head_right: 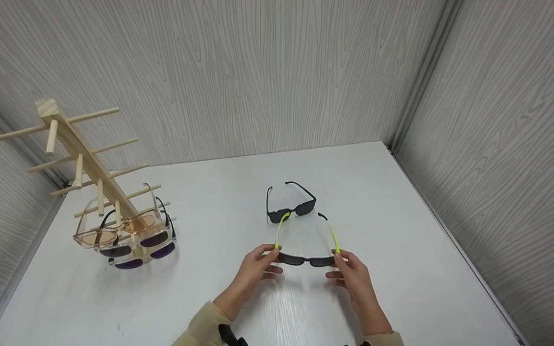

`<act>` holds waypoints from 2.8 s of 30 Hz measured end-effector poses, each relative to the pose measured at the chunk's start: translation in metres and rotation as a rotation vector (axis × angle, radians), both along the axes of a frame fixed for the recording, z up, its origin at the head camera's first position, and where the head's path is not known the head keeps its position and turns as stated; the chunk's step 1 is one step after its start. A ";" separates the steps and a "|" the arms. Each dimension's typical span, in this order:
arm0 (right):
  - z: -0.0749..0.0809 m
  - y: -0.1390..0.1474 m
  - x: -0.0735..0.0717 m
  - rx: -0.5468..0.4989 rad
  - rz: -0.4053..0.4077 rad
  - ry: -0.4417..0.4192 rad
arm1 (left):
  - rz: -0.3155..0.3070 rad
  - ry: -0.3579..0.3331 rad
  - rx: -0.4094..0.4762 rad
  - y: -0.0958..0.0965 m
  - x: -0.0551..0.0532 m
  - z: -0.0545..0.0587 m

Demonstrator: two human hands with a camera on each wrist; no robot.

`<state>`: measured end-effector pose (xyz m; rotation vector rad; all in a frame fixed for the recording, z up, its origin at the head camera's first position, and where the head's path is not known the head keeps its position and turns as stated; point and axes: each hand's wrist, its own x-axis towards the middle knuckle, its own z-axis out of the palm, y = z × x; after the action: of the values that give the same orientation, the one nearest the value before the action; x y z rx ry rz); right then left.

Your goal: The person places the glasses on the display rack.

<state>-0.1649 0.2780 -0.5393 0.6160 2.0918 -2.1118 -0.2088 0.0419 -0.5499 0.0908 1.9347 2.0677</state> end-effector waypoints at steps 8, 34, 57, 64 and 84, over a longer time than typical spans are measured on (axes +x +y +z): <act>-0.003 -0.010 -0.005 0.001 0.002 0.008 | 0.027 0.005 0.002 -0.012 0.004 0.008; -0.002 -0.037 -0.008 -0.001 0.086 0.051 | 0.063 -0.015 0.018 -0.047 0.015 0.004; 0.002 -0.063 -0.012 -0.017 0.204 0.082 | 0.059 -0.022 -0.029 -0.085 0.027 0.011; 0.016 -0.072 -0.011 -0.039 0.259 0.108 | 0.075 -0.003 -0.026 -0.094 0.034 0.017; 0.030 -0.094 -0.026 -0.055 0.383 0.205 | 0.155 0.136 -0.124 -0.123 0.048 0.061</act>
<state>-0.1910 0.1837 -0.5092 -0.0150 2.0369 -2.0677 -0.1606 -0.0815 -0.4892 0.0567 2.2108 2.0788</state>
